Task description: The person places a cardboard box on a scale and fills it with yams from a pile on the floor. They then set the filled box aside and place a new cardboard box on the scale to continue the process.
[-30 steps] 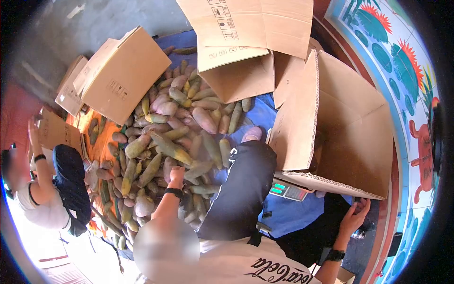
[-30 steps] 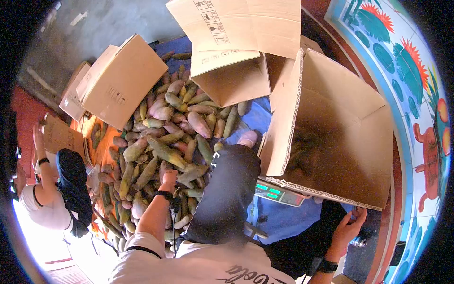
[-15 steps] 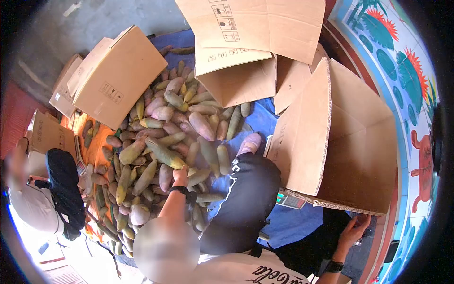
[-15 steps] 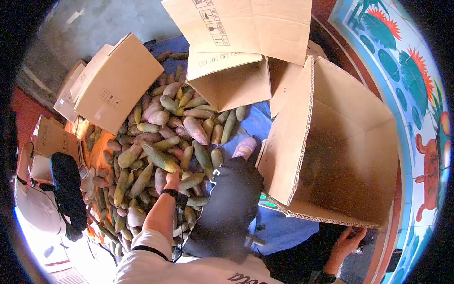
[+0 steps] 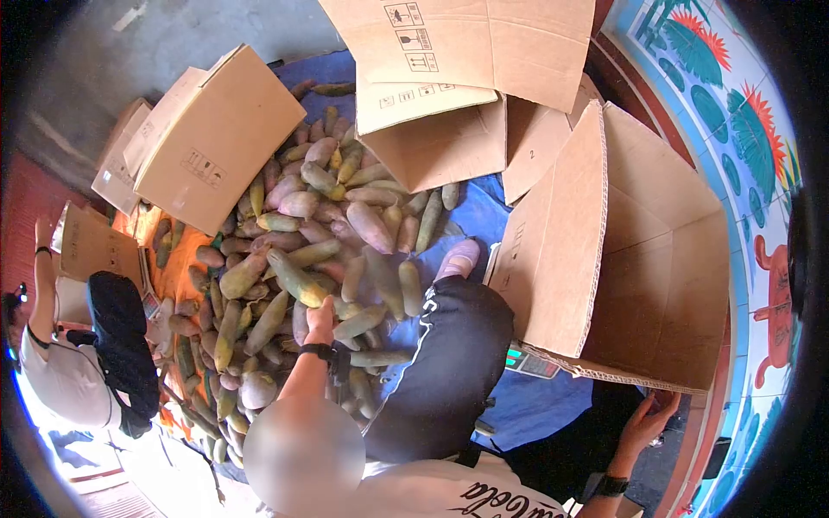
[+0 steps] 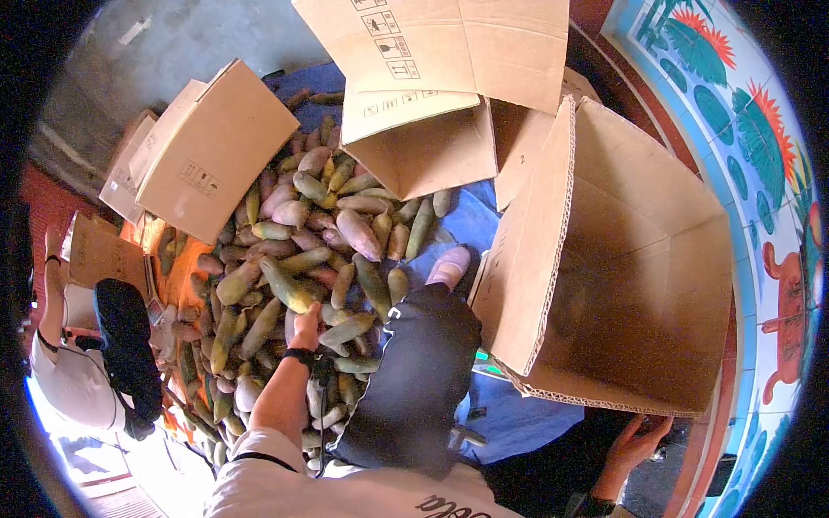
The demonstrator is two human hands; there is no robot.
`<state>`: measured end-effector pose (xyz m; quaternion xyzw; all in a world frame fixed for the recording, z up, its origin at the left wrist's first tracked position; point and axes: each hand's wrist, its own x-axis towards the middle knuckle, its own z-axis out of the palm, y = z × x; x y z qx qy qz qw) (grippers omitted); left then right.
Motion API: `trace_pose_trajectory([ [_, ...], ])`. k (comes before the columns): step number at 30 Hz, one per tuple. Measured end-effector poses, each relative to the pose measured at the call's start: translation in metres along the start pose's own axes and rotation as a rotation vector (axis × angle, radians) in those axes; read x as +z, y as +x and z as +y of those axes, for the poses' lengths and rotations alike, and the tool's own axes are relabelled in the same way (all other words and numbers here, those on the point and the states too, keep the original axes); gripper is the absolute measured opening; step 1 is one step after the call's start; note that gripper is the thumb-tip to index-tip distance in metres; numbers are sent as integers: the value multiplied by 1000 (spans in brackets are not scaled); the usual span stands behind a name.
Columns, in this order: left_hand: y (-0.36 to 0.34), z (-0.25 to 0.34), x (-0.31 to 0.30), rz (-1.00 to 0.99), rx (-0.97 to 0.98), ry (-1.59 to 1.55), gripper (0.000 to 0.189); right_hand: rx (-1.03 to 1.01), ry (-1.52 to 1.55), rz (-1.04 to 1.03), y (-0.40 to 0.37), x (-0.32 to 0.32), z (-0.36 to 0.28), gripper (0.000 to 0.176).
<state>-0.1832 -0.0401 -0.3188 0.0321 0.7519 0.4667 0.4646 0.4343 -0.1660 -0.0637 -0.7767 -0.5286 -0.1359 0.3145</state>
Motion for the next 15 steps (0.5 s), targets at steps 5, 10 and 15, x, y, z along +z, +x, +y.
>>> trace_pose_trajectory([
  [5, -42, 29, -27, -51, 29, -160, 28, 80, 100, -11, 3, 2, -11, 49],
  [10, -94, 61, -37, -134, -17, -224, 29, 157, 195, -42, 4, 2, -11, 49],
  [15, -148, 85, -23, -371, -25, -310, 23, 141, 170, -40, 5, 3, -17, 50],
])
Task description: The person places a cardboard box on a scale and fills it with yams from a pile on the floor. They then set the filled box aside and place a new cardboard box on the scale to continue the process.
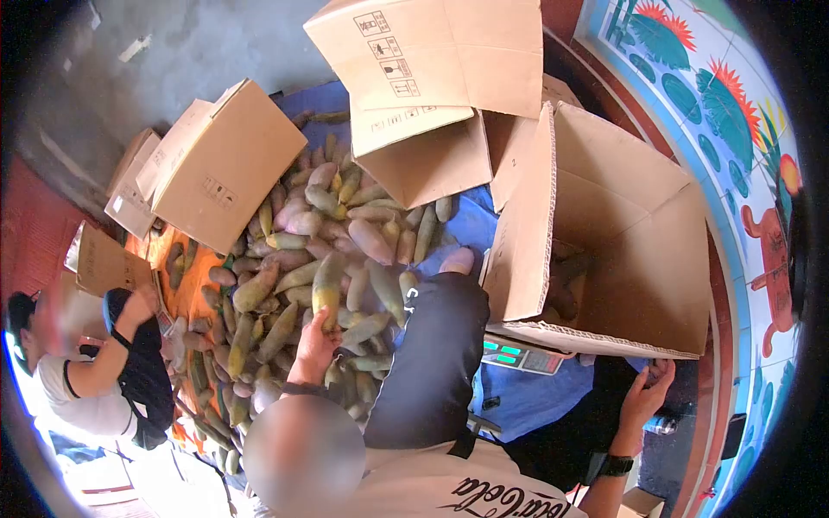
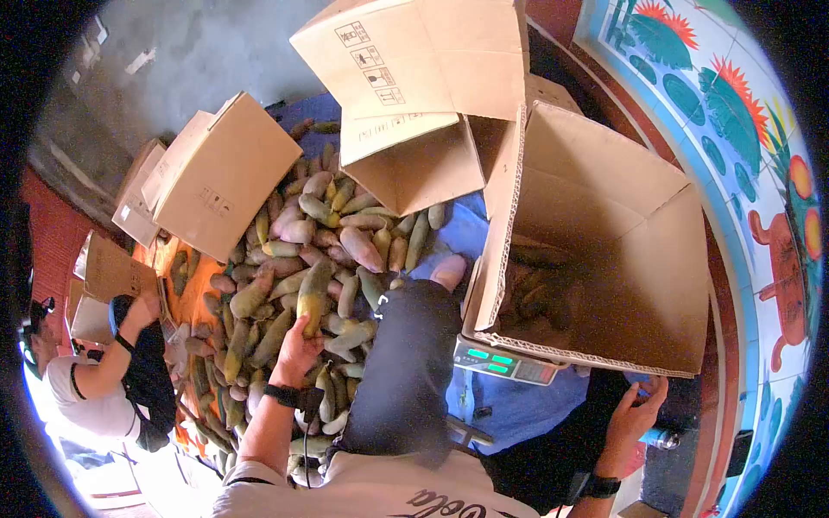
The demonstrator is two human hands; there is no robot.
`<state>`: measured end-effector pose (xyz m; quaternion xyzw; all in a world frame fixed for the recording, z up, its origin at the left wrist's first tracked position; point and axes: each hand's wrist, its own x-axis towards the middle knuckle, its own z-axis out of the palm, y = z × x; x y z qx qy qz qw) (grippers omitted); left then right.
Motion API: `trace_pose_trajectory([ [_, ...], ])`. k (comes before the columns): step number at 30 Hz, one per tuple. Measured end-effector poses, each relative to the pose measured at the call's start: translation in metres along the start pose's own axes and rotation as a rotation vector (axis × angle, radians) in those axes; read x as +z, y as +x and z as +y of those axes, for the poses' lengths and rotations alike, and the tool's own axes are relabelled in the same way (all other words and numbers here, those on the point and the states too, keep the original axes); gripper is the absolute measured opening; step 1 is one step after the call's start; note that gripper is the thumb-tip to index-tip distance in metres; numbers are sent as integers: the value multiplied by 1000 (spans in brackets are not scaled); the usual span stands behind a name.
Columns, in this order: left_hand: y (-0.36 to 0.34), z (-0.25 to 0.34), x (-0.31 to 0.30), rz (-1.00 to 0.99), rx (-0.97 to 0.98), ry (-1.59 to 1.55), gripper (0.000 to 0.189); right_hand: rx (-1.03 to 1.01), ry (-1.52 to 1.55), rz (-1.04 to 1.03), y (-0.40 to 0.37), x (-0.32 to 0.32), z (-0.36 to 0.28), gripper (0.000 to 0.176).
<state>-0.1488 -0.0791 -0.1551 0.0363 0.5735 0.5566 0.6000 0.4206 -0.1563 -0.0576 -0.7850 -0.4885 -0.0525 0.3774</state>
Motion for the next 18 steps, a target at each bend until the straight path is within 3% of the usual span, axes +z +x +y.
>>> trace_pose_trajectory([
  [5, -55, 36, 76, -242, 149, 105, 27, 18, -41, -14, 1, -2, -7, 47],
  [6, -63, 45, 84, -383, 208, 236, 34, -10, -25, -4, 1, -2, -6, 46],
  [10, -114, 71, 139, -569, 333, 295, 44, -150, -59, 32, 1, -3, -2, 46],
  [15, -157, 84, 195, -849, 440, 391, 59, -118, -42, 18, 1, -4, 1, 45],
  [18, -161, 80, 219, -936, 444, 447, 43, -102, -37, 15, 1, -4, 2, 46],
])
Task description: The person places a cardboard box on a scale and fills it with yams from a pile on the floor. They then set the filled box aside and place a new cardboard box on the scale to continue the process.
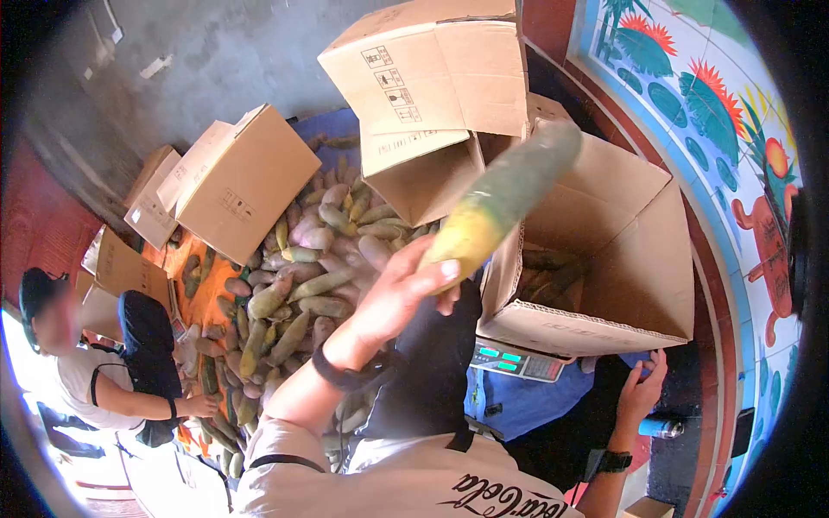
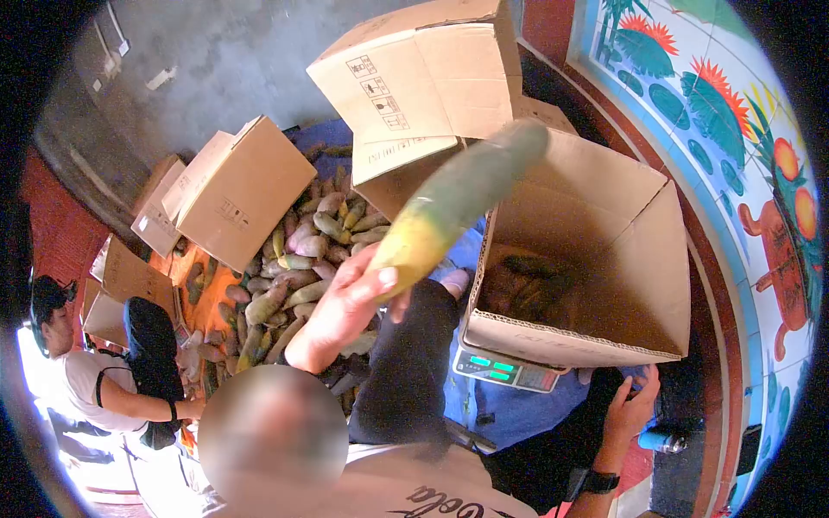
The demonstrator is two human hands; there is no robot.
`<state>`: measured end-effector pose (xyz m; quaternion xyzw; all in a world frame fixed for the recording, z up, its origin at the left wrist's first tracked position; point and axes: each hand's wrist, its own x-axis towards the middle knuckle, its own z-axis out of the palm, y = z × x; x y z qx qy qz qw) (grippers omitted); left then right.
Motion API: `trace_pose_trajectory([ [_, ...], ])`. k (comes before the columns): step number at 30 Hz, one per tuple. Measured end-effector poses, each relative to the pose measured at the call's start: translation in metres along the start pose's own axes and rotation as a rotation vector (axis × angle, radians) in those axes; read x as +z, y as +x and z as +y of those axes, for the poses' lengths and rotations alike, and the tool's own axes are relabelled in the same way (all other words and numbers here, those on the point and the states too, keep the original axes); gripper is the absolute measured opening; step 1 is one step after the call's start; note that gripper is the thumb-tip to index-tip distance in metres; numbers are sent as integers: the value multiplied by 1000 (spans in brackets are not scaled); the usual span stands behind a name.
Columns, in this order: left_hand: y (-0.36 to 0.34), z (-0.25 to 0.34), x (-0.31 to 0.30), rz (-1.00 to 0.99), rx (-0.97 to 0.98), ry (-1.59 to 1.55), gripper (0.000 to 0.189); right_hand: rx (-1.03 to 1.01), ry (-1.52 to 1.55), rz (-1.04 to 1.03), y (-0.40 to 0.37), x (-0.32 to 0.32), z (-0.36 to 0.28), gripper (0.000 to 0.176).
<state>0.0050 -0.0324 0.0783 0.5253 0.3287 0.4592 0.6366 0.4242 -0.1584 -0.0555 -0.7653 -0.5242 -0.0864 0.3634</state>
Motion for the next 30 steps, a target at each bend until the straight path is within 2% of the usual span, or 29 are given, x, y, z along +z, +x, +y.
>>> trace_pose_trajectory([
  [5, 25, 6, 32, -3, 47, 255, 34, 30, 22, -21, 1, -3, -4, 47],
  [7, 34, 6, 40, -47, 351, 922, 38, -6, 13, -8, 0, -4, -4, 44],
  [8, 37, 1, 47, -19, 426, 1006, 34, -6, 14, -10, 0, -3, -4, 44],
  [11, 43, -6, 68, -44, 487, 1192, 33, -7, 29, -6, 0, -2, -2, 47],
  [12, 47, -13, 75, -9, 615, 1206, 31, -24, 19, -1, 0, -1, 1, 47],
  [17, 55, -29, 86, -46, 718, 1288, 25, -4, 33, -9, 0, -1, -1, 48],
  [20, 55, -35, 84, 118, 789, 1080, 16, -52, -1, 15, 2, -1, -4, 44],
  [21, 53, -36, 81, 123, 783, 1079, 16, -8, 24, 7, 2, -1, -4, 45],
  [23, 46, -39, 72, 217, 867, 876, 20, 33, 46, -7, 1, 0, -1, 47],
  [27, 23, -49, 29, 275, 703, 853, 24, 5, 29, 0, 1, -2, -2, 45],
  [30, 4, -64, -10, 418, 446, 838, 19, -9, 34, 3, 1, 0, -2, 45],
])
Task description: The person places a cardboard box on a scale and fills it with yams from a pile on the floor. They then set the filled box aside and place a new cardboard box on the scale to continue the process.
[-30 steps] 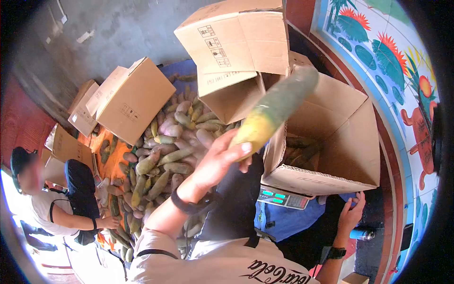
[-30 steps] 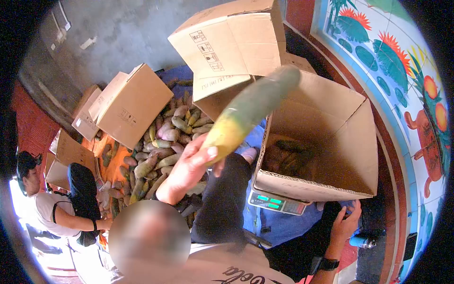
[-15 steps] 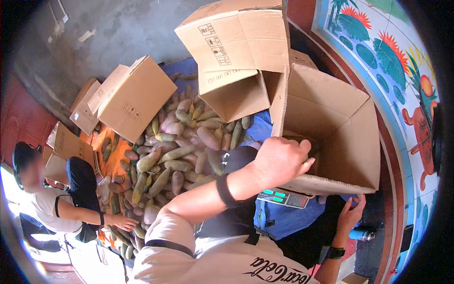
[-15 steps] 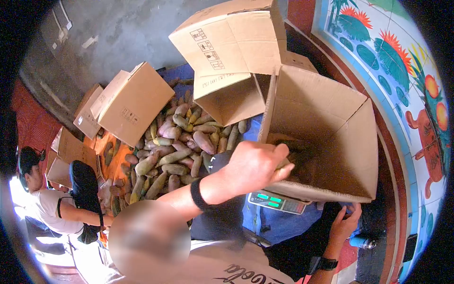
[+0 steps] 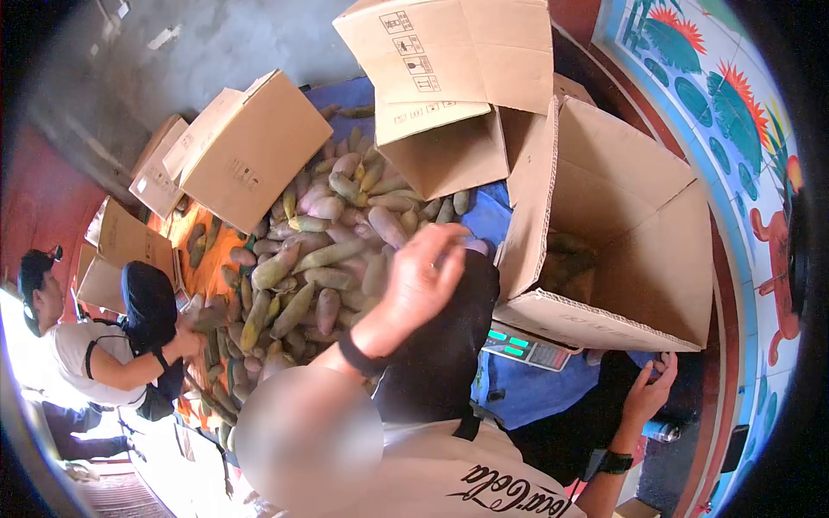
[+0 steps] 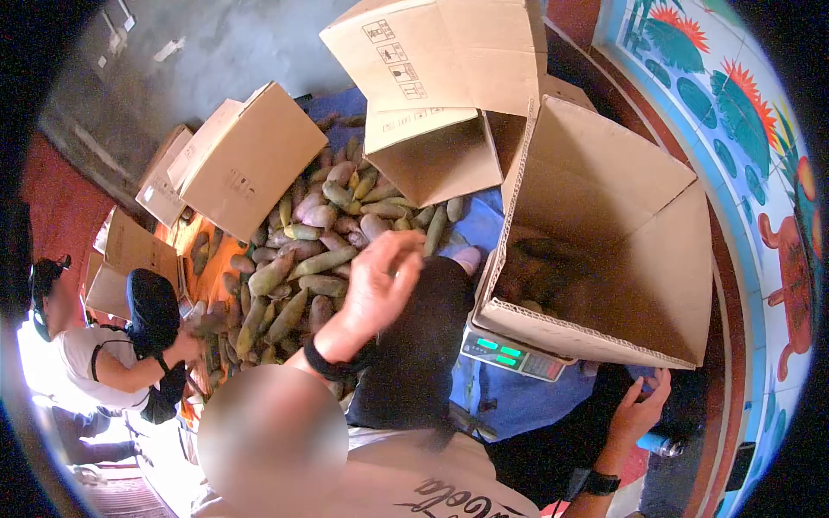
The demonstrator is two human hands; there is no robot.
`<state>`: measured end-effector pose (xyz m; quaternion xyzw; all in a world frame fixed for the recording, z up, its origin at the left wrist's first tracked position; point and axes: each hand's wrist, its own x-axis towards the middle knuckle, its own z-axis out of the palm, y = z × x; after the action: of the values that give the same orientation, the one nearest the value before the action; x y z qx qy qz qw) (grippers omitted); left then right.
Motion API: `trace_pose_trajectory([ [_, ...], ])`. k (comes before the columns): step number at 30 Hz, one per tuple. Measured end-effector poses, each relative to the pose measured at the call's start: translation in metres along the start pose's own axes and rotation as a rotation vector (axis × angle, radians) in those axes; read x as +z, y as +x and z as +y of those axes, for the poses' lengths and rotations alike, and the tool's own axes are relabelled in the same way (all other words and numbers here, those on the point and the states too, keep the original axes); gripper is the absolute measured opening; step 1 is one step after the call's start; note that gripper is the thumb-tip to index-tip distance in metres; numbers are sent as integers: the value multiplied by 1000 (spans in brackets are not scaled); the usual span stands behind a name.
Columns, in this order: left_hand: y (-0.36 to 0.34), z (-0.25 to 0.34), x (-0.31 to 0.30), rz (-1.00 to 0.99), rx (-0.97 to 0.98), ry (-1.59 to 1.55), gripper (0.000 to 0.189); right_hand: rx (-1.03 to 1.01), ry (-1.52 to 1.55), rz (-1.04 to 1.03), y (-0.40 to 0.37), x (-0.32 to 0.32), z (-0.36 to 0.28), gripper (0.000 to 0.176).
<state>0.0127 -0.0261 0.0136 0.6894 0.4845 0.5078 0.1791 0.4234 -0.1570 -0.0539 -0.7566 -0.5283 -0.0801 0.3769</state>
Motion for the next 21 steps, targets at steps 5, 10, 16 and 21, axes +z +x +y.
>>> trace_pose_trajectory([
  [5, -48, -107, -47, -4, -447, 151, 21, 2, -23, -11, -1, -1, 4, 44],
  [10, -129, -197, -97, -12, -726, 545, 24, 15, -6, 0, -1, 0, 4, 42],
  [16, -254, -277, -134, -212, -1068, 766, 29, 22, -48, -18, 0, -2, -2, 43],
  [21, -271, -267, -106, -521, -1125, 715, 41, 19, -63, -7, 0, 1, 7, 44],
])
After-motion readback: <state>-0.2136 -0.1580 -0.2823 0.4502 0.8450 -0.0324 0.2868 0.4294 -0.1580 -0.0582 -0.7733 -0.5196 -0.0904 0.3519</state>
